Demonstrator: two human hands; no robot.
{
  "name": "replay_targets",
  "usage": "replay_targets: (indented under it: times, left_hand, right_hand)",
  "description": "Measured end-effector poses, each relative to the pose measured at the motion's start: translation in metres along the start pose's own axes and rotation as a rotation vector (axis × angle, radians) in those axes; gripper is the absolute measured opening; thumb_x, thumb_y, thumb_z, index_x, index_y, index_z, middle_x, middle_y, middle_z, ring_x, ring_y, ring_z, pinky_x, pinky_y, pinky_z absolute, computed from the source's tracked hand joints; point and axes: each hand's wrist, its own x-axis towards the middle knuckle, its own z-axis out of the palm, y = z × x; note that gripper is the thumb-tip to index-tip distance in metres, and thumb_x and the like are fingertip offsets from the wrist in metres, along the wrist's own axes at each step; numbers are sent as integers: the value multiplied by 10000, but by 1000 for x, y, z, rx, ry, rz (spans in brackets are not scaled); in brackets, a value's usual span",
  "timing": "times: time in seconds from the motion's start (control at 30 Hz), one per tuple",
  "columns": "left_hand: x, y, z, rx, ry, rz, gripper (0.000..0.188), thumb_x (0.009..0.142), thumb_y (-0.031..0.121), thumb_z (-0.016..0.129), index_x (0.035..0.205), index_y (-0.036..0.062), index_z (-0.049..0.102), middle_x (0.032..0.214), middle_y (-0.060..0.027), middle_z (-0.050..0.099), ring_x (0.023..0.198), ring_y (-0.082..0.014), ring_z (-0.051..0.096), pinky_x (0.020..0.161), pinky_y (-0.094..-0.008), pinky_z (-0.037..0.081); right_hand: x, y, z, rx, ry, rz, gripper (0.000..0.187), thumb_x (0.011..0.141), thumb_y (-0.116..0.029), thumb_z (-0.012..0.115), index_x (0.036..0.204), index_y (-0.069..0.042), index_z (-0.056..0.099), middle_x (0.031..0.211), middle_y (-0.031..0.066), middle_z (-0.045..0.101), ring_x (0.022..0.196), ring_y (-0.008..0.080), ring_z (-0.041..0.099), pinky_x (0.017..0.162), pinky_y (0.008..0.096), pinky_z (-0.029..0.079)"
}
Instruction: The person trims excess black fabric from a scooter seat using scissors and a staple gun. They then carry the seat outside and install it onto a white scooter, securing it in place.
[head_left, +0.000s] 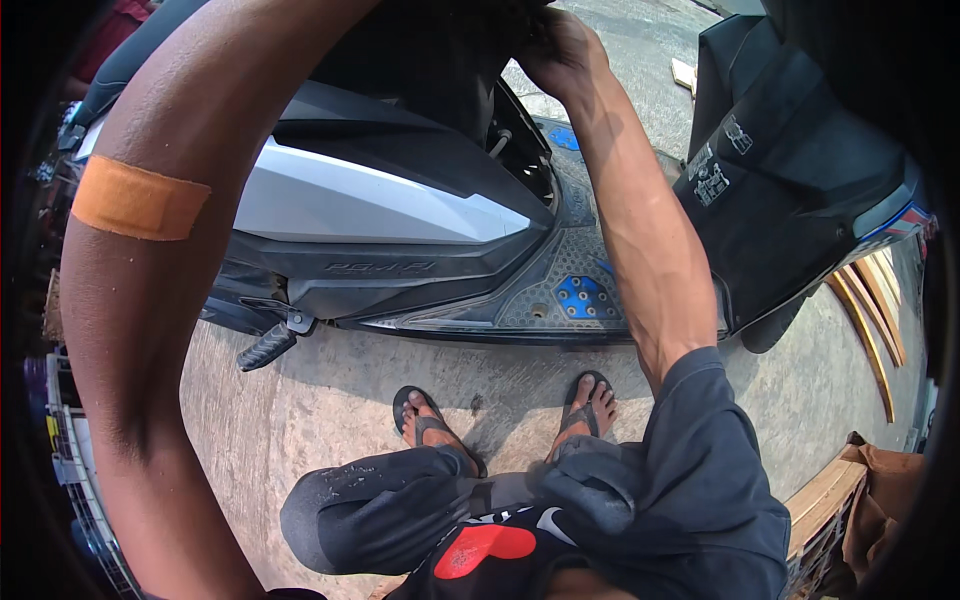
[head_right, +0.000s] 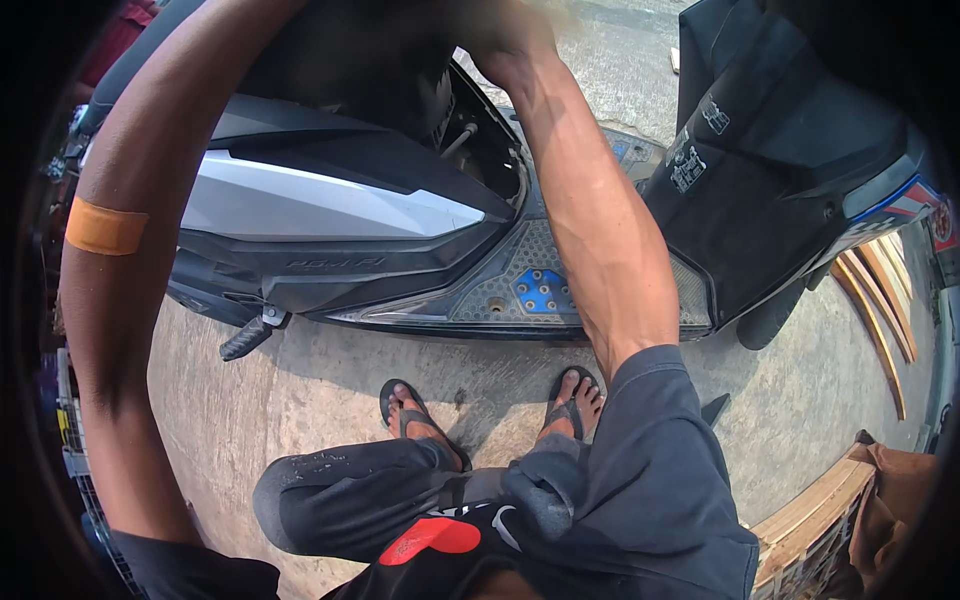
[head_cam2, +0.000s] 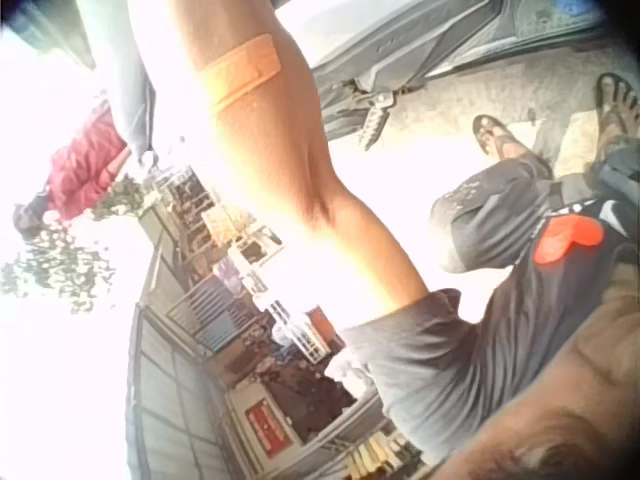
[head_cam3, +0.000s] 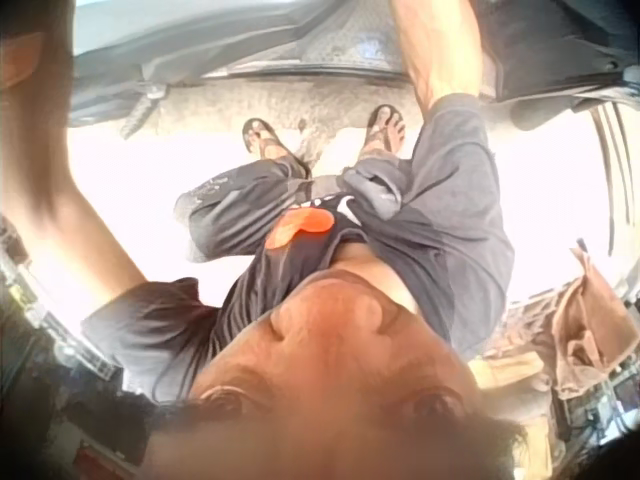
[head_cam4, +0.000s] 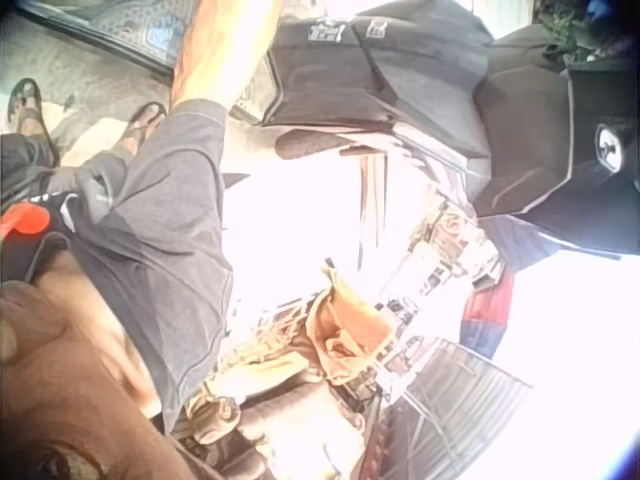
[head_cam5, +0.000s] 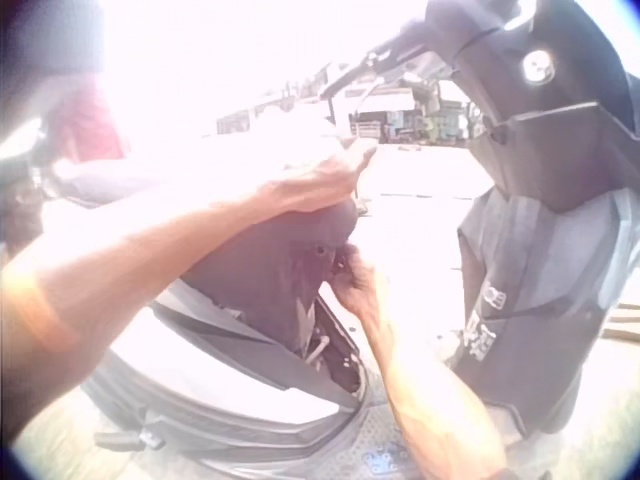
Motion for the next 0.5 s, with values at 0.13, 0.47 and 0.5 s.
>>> replay_targets:
  times: [0.13, 0.47, 0.5]
  left_hand:
    - [34, 1, 21, -369, 205, 51, 565, 945, 184, 493, 1448, -72, 467, 784, -251, 682, 715, -355, 697, 657, -499, 547]
    - [-19, -10, -69, -713, -50, -426, 519, 1067, 421, 412, 1173, 8, 709, 934, -254, 733, 726, -399, 713, 687, -514, 575]
    - [-22, -15, -88, -706, -216, -475, 512, 1059, 429, 425, 1171, 20, 712, 944, -252, 735, 741, -400, 715, 704, -517, 574]
  right_hand:
    - [15, 6, -17, 934, -62, 527, 267, 980, -129, 596, 1226, -27, 599, 1102, 143, 678, 1006, 267, 671, 898, 398, 554]
    - [13, -79, -62, 1305, -51, 816, 257, 1000, -221, 575, 1162, -30, 635, 1174, 114, 551, 1119, 271, 543, 1036, 476, 448]
    - [12, -85, -65, 1306, -70, 822, 271, 997, -243, 579, 1166, -39, 635, 1193, 109, 541, 1130, 274, 538, 1036, 478, 446]
